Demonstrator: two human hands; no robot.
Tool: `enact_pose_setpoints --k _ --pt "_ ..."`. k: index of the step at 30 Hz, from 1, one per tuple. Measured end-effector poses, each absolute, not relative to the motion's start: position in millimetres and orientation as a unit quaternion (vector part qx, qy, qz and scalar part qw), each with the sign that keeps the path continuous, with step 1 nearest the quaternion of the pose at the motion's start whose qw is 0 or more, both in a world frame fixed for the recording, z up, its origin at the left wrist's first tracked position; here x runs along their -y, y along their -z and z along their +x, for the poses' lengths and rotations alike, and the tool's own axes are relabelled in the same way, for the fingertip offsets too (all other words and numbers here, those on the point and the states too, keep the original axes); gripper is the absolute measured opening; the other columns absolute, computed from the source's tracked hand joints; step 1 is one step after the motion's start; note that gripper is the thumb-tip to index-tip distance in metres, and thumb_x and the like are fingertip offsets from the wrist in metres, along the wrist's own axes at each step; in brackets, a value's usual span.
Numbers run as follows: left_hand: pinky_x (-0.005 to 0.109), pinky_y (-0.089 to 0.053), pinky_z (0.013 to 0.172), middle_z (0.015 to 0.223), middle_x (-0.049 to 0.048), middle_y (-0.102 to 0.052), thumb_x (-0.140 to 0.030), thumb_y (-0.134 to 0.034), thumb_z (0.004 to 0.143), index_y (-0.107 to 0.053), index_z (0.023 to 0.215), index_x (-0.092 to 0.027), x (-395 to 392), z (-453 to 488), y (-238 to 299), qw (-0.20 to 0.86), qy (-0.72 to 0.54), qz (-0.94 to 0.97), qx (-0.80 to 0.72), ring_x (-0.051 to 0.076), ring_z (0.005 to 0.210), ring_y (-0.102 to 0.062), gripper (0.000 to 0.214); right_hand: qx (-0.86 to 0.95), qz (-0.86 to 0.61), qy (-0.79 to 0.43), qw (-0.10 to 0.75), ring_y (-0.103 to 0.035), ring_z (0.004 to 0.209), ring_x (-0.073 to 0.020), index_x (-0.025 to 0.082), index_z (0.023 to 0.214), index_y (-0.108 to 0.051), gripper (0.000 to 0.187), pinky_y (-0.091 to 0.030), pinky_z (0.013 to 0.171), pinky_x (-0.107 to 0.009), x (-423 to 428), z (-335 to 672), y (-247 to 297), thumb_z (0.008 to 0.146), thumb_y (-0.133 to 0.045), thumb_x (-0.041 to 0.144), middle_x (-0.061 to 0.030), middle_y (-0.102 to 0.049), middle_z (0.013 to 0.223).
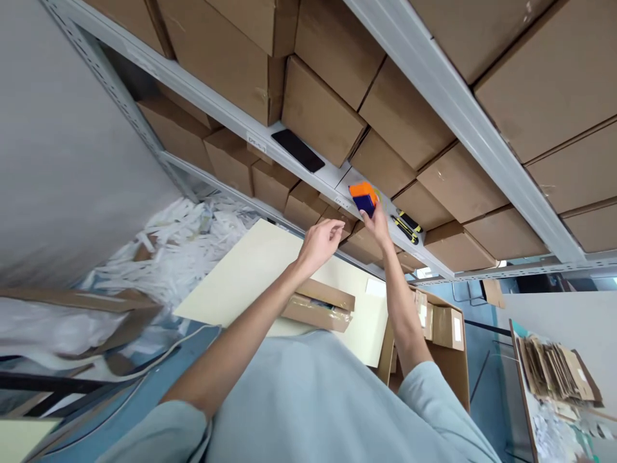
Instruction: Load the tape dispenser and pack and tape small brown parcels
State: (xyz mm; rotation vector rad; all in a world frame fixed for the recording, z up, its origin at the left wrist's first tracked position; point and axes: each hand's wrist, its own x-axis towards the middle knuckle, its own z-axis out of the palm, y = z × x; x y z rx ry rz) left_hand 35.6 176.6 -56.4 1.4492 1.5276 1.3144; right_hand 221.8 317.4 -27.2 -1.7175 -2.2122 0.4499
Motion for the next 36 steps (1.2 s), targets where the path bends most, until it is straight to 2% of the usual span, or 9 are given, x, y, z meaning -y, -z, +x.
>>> enact_pose_setpoints --k 2,5,9,16,20,25,30,33,36 --pt "0.035 -0.071 0.100 0.127 0.0089 -0.085 -0.029 -0.063 0.107 -0.081 0.126 -0.022 -146 38 68 0.318 -0.542 0.544 -0.556 0.022 0.101 -0.084 0.027 0.753 -0.552 -0.251 0.255 -0.076 0.132 -0.0317 0.013 0.153 -0.055 0.058 -0.061 0.121 -0.049 -262 223 45 0.115 -0.055 0.056 -0.0227 -0.076 0.145" --pt "0.035 -0.071 0.099 0.121 0.0074 -0.084 -0.039 -0.069 0.109 -0.081 0.123 -0.024 -95 38 80 0.312 -0.563 0.543 -0.539 0.021 0.100 -0.083 0.024 0.657 -0.469 -0.441 0.392 -0.079 0.128 -0.0297 0.022 0.149 -0.063 0.071 -0.064 0.119 -0.049 -173 214 70 0.106 -0.065 0.079 -0.0143 -0.081 0.140" --pt "0.034 -0.071 0.097 0.115 0.0063 -0.084 -0.038 -0.069 0.112 -0.081 0.118 -0.026 -47 30 83 0.291 -0.537 0.561 -0.559 0.021 0.101 -0.082 0.018 0.568 -0.484 -0.519 0.416 -0.081 0.124 -0.0289 0.026 0.153 -0.064 0.082 -0.066 0.119 -0.050 -98 195 82 0.097 -0.076 0.085 -0.0126 -0.083 0.135" --pt "0.040 -0.070 0.108 0.126 0.0061 -0.084 -0.033 -0.063 0.114 -0.081 0.127 -0.031 -17 7 83 0.301 -0.497 0.617 -0.530 0.024 0.116 -0.082 0.021 0.521 -0.472 -0.603 0.378 -0.085 0.115 -0.0323 0.026 0.128 -0.075 0.073 -0.072 0.109 -0.051 -66 183 83 0.090 -0.082 0.088 -0.0102 -0.088 0.117" --pt "0.042 -0.072 0.099 0.115 0.0046 -0.085 -0.038 -0.068 0.111 -0.083 0.122 -0.033 -12 -16 72 0.315 -0.470 0.629 -0.533 0.026 0.107 -0.081 0.019 0.536 -0.486 -0.587 0.362 -0.086 0.115 -0.0328 0.026 0.122 -0.077 0.069 -0.071 0.110 -0.052 -47 184 81 0.089 -0.085 0.086 -0.0104 -0.089 0.118" --pt "0.036 -0.071 0.089 0.126 0.0054 -0.082 -0.039 -0.074 0.109 -0.079 0.141 -0.033 -12 -49 28 0.284 -0.501 0.629 -0.522 0.021 0.105 -0.078 0.032 0.607 -0.478 -0.561 0.298 -0.085 0.114 -0.0300 0.027 0.134 -0.077 0.067 -0.073 0.105 -0.048 -22 199 69 0.092 -0.088 0.079 -0.0094 -0.087 0.127" --pt "0.033 -0.072 0.084 0.120 0.0008 -0.083 -0.035 -0.076 0.109 -0.080 0.134 -0.037 -8 -63 -6 0.259 -0.497 0.690 -0.457 0.020 0.106 -0.078 0.026 0.727 -0.465 -0.442 0.245 -0.080 0.108 -0.0284 0.027 0.124 -0.075 0.037 -0.072 0.097 -0.045 -15 223 55 0.106 -0.081 0.059 -0.0099 -0.082 0.120" --pt "0.040 -0.073 0.097 0.121 -0.0001 -0.084 -0.036 -0.077 0.109 -0.080 0.135 -0.039 -2 -63 -11 0.233 -0.486 0.706 -0.459 0.022 0.111 -0.079 0.026 0.801 -0.429 -0.349 0.227 -0.073 0.095 -0.0255 0.026 0.109 -0.070 0.018 -0.069 0.091 -0.044 -16 234 49 0.110 -0.074 0.044 -0.0071 -0.076 0.104" --pt "0.042 -0.072 0.099 0.115 -0.0017 -0.084 -0.032 -0.075 0.109 -0.079 0.130 -0.037 0 -62 -12 0.209 -0.482 0.728 -0.440 0.021 0.106 -0.080 0.021 0.849 -0.376 -0.292 0.228 -0.072 0.099 -0.0271 0.026 0.111 -0.067 0.009 -0.066 0.092 -0.046 -19 240 44 0.111 -0.068 0.035 -0.0077 -0.074 0.103"
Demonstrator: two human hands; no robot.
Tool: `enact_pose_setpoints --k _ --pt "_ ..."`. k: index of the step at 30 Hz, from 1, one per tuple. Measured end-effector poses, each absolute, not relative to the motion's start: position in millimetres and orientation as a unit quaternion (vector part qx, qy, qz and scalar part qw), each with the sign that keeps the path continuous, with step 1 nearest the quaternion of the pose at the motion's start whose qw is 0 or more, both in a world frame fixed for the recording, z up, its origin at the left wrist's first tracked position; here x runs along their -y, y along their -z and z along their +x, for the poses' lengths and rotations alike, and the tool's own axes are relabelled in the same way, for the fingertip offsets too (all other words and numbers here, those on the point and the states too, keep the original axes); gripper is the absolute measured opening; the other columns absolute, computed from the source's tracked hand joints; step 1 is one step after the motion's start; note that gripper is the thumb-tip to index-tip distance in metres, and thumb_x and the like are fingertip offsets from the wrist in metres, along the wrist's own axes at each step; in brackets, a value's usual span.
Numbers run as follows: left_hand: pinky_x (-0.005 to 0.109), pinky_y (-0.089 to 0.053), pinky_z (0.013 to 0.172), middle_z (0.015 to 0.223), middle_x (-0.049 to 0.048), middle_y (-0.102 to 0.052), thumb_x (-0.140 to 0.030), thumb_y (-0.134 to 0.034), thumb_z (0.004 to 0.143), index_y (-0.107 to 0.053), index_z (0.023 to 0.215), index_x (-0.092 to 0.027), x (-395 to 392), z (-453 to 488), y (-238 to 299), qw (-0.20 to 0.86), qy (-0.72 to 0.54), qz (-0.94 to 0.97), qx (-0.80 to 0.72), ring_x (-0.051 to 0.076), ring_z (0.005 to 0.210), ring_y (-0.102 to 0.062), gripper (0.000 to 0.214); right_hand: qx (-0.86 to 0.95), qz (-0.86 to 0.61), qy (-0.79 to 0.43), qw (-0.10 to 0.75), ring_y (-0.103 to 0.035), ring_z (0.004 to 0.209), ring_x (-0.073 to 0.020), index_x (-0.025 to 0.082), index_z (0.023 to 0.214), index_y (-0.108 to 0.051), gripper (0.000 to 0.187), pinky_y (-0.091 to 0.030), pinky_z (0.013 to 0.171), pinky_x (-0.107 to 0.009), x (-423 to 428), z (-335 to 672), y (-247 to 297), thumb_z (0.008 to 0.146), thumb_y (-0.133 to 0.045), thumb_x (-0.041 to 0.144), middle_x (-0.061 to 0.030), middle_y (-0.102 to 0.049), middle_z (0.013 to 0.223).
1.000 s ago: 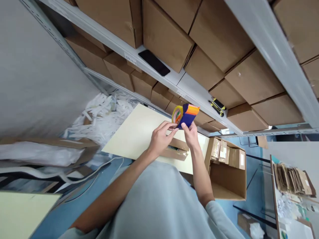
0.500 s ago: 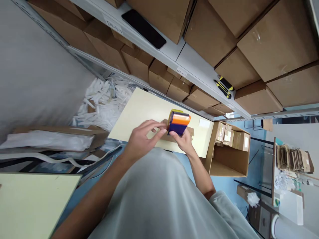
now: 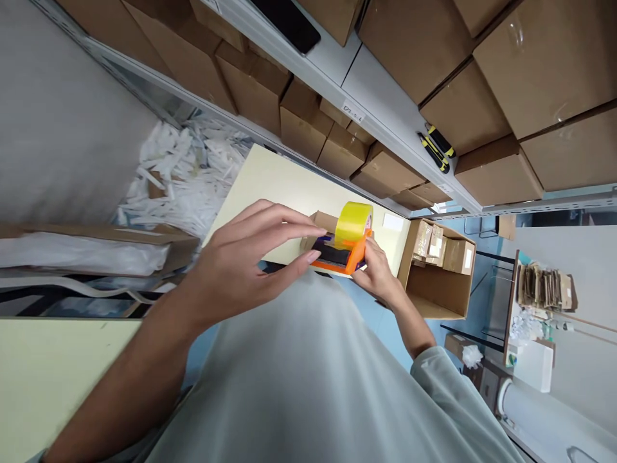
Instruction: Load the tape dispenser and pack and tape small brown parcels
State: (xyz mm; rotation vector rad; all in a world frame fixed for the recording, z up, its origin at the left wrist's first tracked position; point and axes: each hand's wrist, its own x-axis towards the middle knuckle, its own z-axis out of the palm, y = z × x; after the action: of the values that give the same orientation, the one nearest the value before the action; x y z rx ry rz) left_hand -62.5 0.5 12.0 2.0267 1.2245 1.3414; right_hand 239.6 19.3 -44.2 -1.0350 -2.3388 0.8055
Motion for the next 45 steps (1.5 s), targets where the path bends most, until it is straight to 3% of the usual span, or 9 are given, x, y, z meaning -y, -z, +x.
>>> enact_pose_setpoints --k 6,13,17,21,24,30,40,45 --pt "0.039 -0.069 0.086 0.108 -0.0041 -0.083 -0.024 -0.073 0.111 -0.073 0.118 -0.034 -2 -63 -16 0.160 -0.484 0.765 -0.393 0.019 0.093 -0.078 0.012 0.890 -0.326 -0.215 0.236 -0.070 0.093 -0.0278 0.027 0.117 -0.065 0.005 -0.064 0.092 -0.049 -24 246 33 0.113 -0.063 0.028 -0.0065 -0.073 0.097" --pt "0.038 -0.068 0.086 0.110 -0.0030 -0.081 -0.023 -0.064 0.115 -0.072 0.124 -0.036 1 -64 -18 0.140 -0.452 0.791 -0.388 0.020 0.094 -0.077 0.018 0.913 -0.308 -0.159 0.214 -0.071 0.094 -0.0272 0.026 0.116 -0.063 0.008 -0.063 0.091 -0.047 -22 250 21 0.110 -0.065 0.020 -0.0071 -0.075 0.100" --pt "0.037 -0.066 0.082 0.110 0.0010 -0.081 -0.013 -0.062 0.114 -0.069 0.124 -0.029 7 -59 -19 0.144 -0.441 0.799 -0.383 0.019 0.093 -0.075 0.020 0.916 -0.314 -0.149 0.199 -0.071 0.094 -0.0275 0.024 0.113 -0.062 0.009 -0.062 0.091 -0.047 -23 255 22 0.107 -0.066 0.019 -0.0076 -0.075 0.100" --pt "0.040 -0.066 0.087 0.115 0.0087 -0.083 -0.002 -0.064 0.108 -0.070 0.130 -0.019 20 -54 -21 0.072 -0.419 0.819 -0.386 0.023 0.096 -0.077 0.028 0.924 -0.309 -0.128 0.183 -0.070 0.090 -0.0274 0.024 0.111 -0.062 0.002 -0.062 0.085 -0.048 -22 259 29 0.110 -0.061 0.023 -0.0076 -0.073 0.096" --pt "0.041 -0.068 0.087 0.118 0.0112 -0.085 -0.004 -0.066 0.106 -0.071 0.133 -0.015 29 -52 -23 0.028 -0.391 0.835 -0.386 0.025 0.098 -0.081 0.030 0.930 -0.288 -0.112 0.199 -0.069 0.087 -0.0266 0.024 0.112 -0.062 0.006 -0.063 0.082 -0.047 -19 261 35 0.112 -0.057 0.027 -0.0074 -0.073 0.094" --pt "0.037 -0.072 0.087 0.119 0.0031 -0.087 -0.014 -0.079 0.103 -0.071 0.144 -0.029 34 -47 -27 0.082 -0.400 0.809 -0.423 0.022 0.094 -0.084 0.044 0.931 -0.290 -0.127 0.183 -0.072 0.090 -0.0285 0.024 0.114 -0.065 0.007 -0.064 0.092 -0.050 -8 271 36 0.109 -0.066 0.029 -0.0086 -0.076 0.097" --pt "0.040 -0.077 0.088 0.120 -0.0021 -0.087 -0.011 -0.079 0.102 -0.058 0.169 -0.041 36 -33 -35 0.147 -0.417 0.763 -0.471 0.023 0.093 -0.086 0.076 0.936 -0.280 -0.090 0.196 -0.073 0.095 -0.0274 0.023 0.110 -0.072 0.016 -0.064 0.097 -0.049 -11 281 29 0.116 -0.061 0.033 -0.0095 -0.077 0.098" --pt "0.041 -0.078 0.083 0.124 -0.0052 -0.085 -0.008 -0.072 0.101 -0.069 0.158 -0.049 35 -38 -32 0.102 -0.407 0.798 -0.434 0.023 0.094 -0.086 0.071 0.929 -0.278 -0.087 0.228 -0.071 0.094 -0.0266 0.022 0.108 -0.071 0.013 -0.062 0.097 -0.048 -12 277 26 0.115 -0.064 0.029 -0.0089 -0.076 0.097"
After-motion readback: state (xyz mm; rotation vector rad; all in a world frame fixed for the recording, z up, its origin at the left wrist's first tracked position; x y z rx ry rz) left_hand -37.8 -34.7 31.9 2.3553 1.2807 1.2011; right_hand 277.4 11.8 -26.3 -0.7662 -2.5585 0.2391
